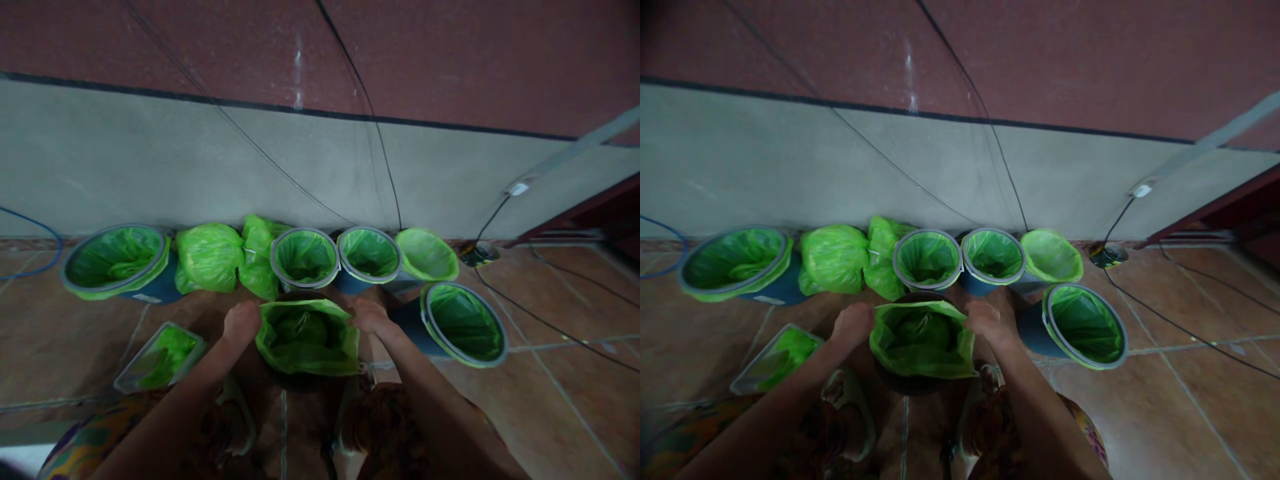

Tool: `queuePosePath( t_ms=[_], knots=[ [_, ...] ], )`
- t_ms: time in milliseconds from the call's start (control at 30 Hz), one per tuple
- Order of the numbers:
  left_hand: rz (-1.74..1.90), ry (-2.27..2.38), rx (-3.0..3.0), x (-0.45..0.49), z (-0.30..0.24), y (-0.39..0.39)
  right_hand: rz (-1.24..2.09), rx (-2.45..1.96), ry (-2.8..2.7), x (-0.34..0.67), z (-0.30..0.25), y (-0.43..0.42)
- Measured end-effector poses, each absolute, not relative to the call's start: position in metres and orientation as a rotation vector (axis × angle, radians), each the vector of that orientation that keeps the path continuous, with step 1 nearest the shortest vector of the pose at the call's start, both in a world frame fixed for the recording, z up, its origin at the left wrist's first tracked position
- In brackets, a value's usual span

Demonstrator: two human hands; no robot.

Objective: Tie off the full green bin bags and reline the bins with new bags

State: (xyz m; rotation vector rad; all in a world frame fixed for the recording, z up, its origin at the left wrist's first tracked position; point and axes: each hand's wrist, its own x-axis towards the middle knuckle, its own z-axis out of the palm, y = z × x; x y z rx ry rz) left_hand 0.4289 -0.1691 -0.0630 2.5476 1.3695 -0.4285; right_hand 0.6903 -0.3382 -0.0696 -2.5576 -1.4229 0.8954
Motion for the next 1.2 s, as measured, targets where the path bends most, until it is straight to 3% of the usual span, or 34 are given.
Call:
queuePosePath(
  t_ms=[367,500,633,900,1200],
  knots=[
    [-0.558,1.316,2.504,0.437,-0.070,-0.185,0.738,-2.393,-1.363,0.652,-0.073,-0.308],
    [-0.265,1.392,2.495,0.436,-0.064,-0.174,0.586,-2.282,-1.172,0.664,-0.067,-0.311],
    [-0.030,1.551,2.322,0.438,-0.061,-0.163,0.477,-2.515,-1.045,0.677,-0.061,-0.318],
    [-0.354,1.375,2.287,0.434,-0.083,-0.184,0.833,-2.628,-1.342,0.660,-0.064,-0.319],
    [-0.226,1.497,2.424,0.433,-0.057,-0.165,0.588,-2.829,-1.099,0.680,-0.057,-0.320]
  ],
)
